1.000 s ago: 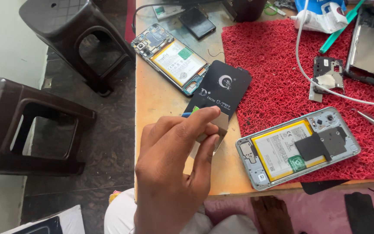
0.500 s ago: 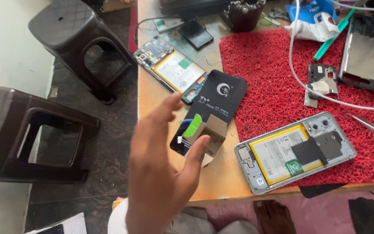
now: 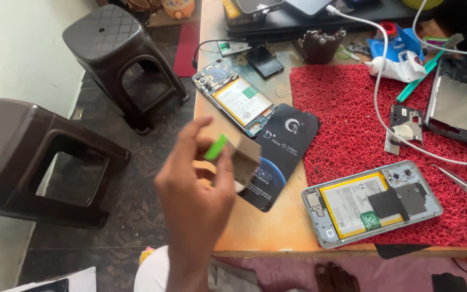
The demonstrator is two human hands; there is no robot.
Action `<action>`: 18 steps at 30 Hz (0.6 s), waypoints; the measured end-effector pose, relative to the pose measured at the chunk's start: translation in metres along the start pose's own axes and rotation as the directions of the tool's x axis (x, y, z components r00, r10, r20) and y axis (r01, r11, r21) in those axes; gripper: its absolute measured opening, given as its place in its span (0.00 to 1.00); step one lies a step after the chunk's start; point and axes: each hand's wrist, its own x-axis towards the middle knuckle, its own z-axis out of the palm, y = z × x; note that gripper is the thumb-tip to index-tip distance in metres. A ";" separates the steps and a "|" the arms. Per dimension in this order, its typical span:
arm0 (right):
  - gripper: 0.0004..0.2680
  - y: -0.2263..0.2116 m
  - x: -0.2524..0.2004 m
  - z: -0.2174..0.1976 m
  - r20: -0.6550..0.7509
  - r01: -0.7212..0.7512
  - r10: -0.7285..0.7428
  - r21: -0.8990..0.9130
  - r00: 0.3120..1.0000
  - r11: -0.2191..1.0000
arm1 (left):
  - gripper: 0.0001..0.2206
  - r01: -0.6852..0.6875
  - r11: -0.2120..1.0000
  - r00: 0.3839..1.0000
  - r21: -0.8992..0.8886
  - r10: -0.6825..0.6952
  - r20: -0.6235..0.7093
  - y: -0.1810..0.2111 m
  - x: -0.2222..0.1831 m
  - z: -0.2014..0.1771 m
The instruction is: The person disassembles a smartphone, removes the battery, and then reassembles the device. They use a green screwdriver to remove screws and a metal spudger to pry open the casing and disconnect components. The person also cleans the edges of the phone with a small piece of cloth.
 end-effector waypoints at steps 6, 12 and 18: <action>0.19 0.002 -0.018 -0.016 0.080 -0.010 0.009 0.003 0.997 1.000 | 0.17 0.077 0.995 0.995 0.055 -0.074 -0.062 -0.013 0.008 -0.007; 0.21 0.000 -0.013 -0.016 0.178 -0.038 0.040 -0.015 0.983 0.999 | 0.20 0.082 0.993 0.996 0.083 -0.084 0.018 -0.023 0.010 -0.002; 0.23 -0.001 -0.012 -0.024 0.169 -0.059 0.049 0.055 0.984 0.997 | 0.26 0.023 0.993 0.999 0.114 -0.026 0.026 -0.029 0.008 0.000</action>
